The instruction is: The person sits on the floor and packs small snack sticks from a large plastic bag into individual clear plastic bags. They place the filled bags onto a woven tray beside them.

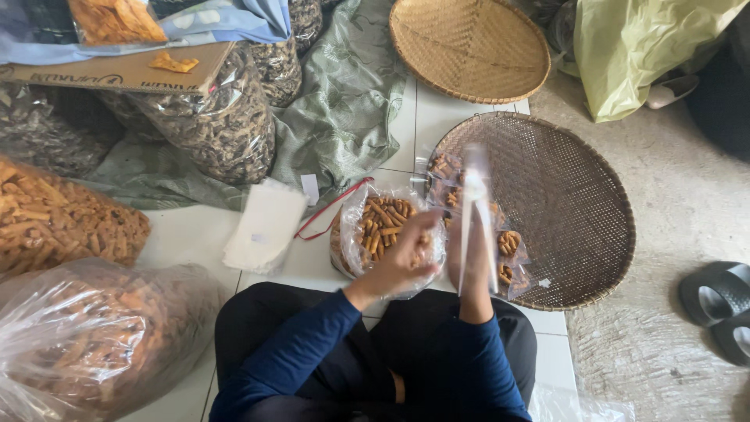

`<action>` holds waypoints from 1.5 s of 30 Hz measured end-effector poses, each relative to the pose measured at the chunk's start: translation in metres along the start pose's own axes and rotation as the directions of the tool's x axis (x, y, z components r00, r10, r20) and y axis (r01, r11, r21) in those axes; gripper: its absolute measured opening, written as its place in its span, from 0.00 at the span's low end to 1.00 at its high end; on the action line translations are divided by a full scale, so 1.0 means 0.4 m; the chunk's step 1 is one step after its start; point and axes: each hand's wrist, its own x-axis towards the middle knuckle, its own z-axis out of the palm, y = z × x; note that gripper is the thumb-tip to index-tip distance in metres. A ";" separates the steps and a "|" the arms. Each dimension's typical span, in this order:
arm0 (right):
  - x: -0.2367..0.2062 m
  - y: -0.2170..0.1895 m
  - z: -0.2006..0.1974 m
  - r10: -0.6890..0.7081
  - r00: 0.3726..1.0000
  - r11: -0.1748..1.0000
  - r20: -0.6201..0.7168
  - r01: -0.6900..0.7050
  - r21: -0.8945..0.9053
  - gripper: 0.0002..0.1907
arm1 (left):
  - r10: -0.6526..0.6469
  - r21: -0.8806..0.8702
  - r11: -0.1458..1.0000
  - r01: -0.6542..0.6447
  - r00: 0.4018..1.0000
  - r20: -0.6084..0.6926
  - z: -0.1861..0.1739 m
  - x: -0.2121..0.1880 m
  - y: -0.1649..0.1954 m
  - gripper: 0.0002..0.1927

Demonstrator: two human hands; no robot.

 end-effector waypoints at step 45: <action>0.059 0.187 0.140 0.185 0.777 0.704 0.602 0.322 -0.633 0.22 | -0.552 -0.776 0.471 -0.420 0.545 -0.631 -0.366 -0.025 -0.114 0.41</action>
